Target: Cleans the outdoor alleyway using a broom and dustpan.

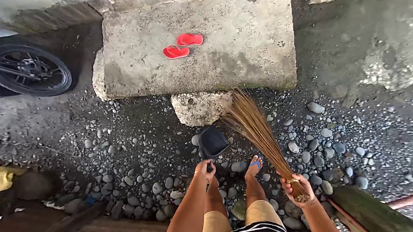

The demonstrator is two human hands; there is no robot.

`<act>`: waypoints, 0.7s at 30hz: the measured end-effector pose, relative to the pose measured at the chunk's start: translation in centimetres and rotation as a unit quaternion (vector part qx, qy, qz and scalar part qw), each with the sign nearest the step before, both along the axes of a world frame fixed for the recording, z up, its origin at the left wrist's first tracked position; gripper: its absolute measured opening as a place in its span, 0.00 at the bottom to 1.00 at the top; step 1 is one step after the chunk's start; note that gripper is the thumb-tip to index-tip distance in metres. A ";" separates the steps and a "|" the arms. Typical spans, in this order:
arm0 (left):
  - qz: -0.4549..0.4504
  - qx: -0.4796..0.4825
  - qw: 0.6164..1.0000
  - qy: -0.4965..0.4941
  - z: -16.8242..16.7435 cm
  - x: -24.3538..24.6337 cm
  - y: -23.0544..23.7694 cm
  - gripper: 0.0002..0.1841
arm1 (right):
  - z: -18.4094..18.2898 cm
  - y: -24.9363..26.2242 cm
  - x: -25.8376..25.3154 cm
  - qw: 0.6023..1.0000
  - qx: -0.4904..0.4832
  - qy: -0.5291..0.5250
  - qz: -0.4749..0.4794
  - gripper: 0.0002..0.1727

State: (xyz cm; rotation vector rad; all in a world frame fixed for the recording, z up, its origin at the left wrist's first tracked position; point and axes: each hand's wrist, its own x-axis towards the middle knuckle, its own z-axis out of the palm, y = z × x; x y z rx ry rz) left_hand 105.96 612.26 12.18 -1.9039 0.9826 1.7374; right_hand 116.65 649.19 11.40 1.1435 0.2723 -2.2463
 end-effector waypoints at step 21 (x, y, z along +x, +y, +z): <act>0.133 -0.005 0.991 0.032 1.2 2.6 0.2 0.04 | 4.8 -22.3 -12.8 0.944 -0.161 0.119 0.261 0.21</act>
